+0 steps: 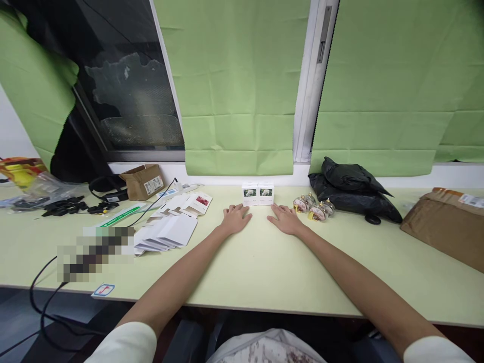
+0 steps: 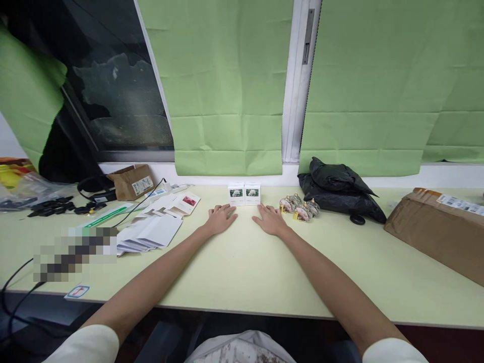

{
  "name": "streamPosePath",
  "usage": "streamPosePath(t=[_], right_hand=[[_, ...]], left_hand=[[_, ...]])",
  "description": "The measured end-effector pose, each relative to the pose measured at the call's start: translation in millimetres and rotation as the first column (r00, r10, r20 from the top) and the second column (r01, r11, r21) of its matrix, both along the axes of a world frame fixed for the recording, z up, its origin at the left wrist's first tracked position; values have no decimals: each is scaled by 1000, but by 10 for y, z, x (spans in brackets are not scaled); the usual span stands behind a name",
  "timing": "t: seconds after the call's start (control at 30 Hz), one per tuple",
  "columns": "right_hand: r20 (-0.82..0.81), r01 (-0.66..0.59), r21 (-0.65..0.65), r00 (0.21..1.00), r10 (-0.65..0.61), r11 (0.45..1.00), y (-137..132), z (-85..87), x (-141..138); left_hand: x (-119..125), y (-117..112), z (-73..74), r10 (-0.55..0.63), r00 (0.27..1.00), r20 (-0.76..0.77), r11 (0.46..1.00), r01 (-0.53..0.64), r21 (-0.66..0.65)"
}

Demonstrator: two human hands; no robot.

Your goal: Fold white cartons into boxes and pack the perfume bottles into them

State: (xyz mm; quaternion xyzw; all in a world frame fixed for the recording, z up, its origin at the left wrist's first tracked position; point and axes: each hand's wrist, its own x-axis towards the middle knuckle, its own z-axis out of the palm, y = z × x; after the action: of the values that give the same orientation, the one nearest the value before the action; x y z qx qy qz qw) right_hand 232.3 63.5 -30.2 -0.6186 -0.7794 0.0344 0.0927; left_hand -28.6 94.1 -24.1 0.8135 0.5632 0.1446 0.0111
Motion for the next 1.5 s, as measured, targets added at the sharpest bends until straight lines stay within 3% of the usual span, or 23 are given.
streamPosePath(t=[1.0,1.5], right_hand=[[-32,-75,51,997,76,996,-145,6,93],[-29,-78,67,996,80,995,-125,-20,82]], left_hand=[[-47,-120,-16,-66,998,11,996,65,57],[-41,-137,-18,-42,999,-14,994,44,100]])
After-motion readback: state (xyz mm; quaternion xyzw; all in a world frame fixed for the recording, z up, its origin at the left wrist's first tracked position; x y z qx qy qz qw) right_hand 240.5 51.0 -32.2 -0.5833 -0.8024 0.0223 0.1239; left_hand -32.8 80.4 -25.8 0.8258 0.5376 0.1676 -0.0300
